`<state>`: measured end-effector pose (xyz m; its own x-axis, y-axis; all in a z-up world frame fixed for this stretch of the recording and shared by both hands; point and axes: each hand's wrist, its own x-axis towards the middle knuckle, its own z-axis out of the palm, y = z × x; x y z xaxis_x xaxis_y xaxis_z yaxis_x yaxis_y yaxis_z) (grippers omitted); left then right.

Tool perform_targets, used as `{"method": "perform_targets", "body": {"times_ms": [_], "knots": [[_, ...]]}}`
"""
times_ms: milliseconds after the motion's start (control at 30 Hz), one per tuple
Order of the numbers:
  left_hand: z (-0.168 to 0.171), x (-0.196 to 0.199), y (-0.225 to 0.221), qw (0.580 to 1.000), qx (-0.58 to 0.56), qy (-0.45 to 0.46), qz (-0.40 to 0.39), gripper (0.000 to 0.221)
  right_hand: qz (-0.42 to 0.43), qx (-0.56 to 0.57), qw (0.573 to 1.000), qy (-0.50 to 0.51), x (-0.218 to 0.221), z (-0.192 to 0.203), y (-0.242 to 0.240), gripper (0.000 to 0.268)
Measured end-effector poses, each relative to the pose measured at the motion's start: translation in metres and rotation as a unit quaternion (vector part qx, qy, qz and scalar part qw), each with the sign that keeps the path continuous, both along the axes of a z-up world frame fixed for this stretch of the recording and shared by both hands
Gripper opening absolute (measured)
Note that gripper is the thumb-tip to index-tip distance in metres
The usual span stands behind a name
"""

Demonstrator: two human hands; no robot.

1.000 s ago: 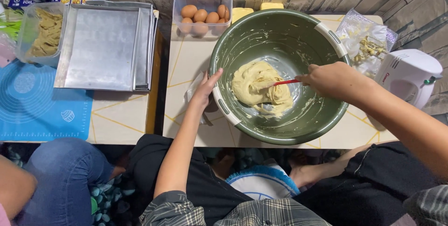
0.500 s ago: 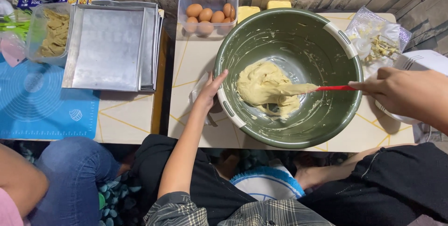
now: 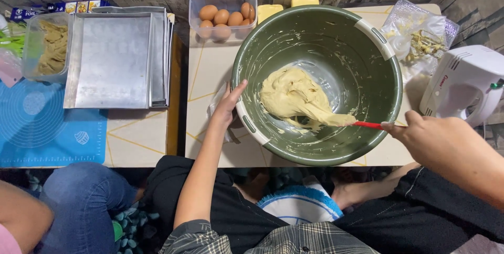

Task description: Mixing dough in a large bowl using a spatula while adding liquid from a squeeze bottle

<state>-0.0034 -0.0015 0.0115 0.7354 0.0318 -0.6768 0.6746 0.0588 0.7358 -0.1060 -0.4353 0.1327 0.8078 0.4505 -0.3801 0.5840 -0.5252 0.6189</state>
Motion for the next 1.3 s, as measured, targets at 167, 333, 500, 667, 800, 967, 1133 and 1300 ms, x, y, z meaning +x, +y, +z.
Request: {"method": "perform_targets", "body": {"times_ms": [167,333,500,667,800,967,1133,1300], "knots": [[0.001,0.0,0.0,1.0,-0.001,0.004,0.001,0.131,0.005,0.015,0.999,0.05,0.013,-0.026,0.019,0.053],[0.003,0.0,0.0,1.0,0.0,0.008,-0.007,0.13,0.018,0.045,0.997,0.062,0.014,-0.047,0.032,0.017],[0.002,0.001,0.0,1.0,0.005,0.003,-0.006,0.126,0.02,0.066,0.997,0.046,0.004,-0.066,0.035,0.022],[-0.013,-0.004,0.0,0.999,0.01,-0.03,-0.028,0.119,-0.004,0.083,0.996,0.044,0.003,-0.066,0.046,0.031],[-0.025,-0.013,-0.003,0.984,-0.065,-0.163,0.045,0.114,-0.009,0.042,0.999,0.02,0.011,-0.05,0.072,0.025],[-0.043,-0.01,0.0,0.983,-0.06,-0.165,0.043,0.114,-0.001,0.073,0.997,0.033,0.032,-0.054,0.093,0.022],[-0.067,-0.003,0.009,0.985,-0.071,-0.155,0.039,0.116,0.003,0.066,0.998,0.021,0.054,-0.041,0.11,0.018],[-0.057,-0.003,0.007,0.985,-0.076,-0.149,0.038,0.12,-0.025,0.094,0.995,0.013,0.067,-0.035,0.118,0.018]]}}
